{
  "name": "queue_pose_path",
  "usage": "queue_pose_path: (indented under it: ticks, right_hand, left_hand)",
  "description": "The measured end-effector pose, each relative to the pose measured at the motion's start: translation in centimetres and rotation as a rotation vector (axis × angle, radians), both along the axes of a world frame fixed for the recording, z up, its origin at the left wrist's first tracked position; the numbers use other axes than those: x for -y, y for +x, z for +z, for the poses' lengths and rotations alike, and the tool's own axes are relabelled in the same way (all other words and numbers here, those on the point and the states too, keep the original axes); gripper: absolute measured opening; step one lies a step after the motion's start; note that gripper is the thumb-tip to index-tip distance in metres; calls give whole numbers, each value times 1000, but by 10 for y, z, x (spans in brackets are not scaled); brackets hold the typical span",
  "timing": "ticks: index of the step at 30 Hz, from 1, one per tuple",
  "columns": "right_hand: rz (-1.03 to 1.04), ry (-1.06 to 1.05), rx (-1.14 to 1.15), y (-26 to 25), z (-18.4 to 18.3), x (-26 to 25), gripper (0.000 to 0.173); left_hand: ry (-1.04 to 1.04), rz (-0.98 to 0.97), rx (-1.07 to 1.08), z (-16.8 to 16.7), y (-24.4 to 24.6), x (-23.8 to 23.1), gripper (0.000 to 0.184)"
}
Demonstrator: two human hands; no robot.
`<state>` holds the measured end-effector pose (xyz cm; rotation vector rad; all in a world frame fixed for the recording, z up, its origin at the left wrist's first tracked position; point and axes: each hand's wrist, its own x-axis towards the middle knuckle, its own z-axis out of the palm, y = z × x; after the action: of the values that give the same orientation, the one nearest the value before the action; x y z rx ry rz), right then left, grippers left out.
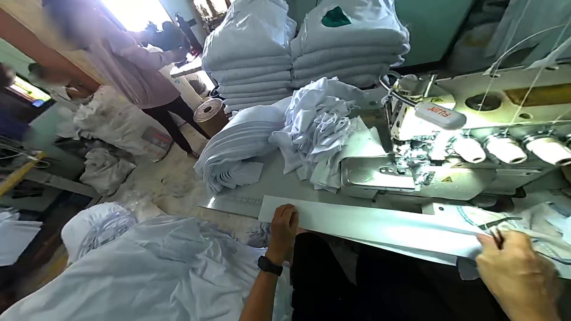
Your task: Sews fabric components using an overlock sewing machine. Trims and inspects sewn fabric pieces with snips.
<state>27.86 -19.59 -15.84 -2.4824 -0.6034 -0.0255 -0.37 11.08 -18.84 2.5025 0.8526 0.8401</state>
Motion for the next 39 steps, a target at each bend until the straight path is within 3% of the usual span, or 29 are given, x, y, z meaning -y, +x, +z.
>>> queue_pose_path:
  ticks: [4,8,10,12,14,17,19,21,23,25,28,30,33,39]
  right_hand:
    - [297,590,-162,-29,24,-47,12]
    - [482,1155,-454,-17,92,-53,20]
    - [423,1278,-534,6,107,-39,15]
    - [351,1293,-513,19,105,-34,14]
    - [346,1189,-400,25,88,-32,18]
    - [352,1000,-262,12,59,-29,23]
    - [354,904,-229,-7,46,-36,18]
    - [413,722,-96,-19,35,-47,11]
    - [480,534,17,-26,26,-58,20]
    - [545,489,-40,-31,22,-64,21]
    - [653,635,-207,-41,35,-67,14]
    - [749,736,-249,-46,46,-68,19]
    - [831,778,-220,-53,58,-70,31]
    - [813,779,-120,-54,62,-70,13]
  left_hand:
    - [-1,-11,-22,9,-12,-25,23]
    - [-142,-144,-105,17,-31,-39,63]
    - [-118,-174,-99,15,-31,-44,52]
    - [-128,-173,-17,14,-31,-52,28]
    - [-263,-78,114,23,-36,-62,23]
    - [-669,258,638,47,-44,-80,24]
    - [-793,358,971,69,-48,-89,24]
    - [-783,240,1183,85,-50,-91,31]
    - [-777,-84,1242,95,-47,-91,40]
    - [-777,-315,1072,101,-26,-74,32]
    - [-620,-515,496,115,28,-18,12]
    - [-526,-708,275,119,65,21,10]
    - [-474,-830,180,115,102,52,11]
    - [-594,-745,219,126,119,63,1]
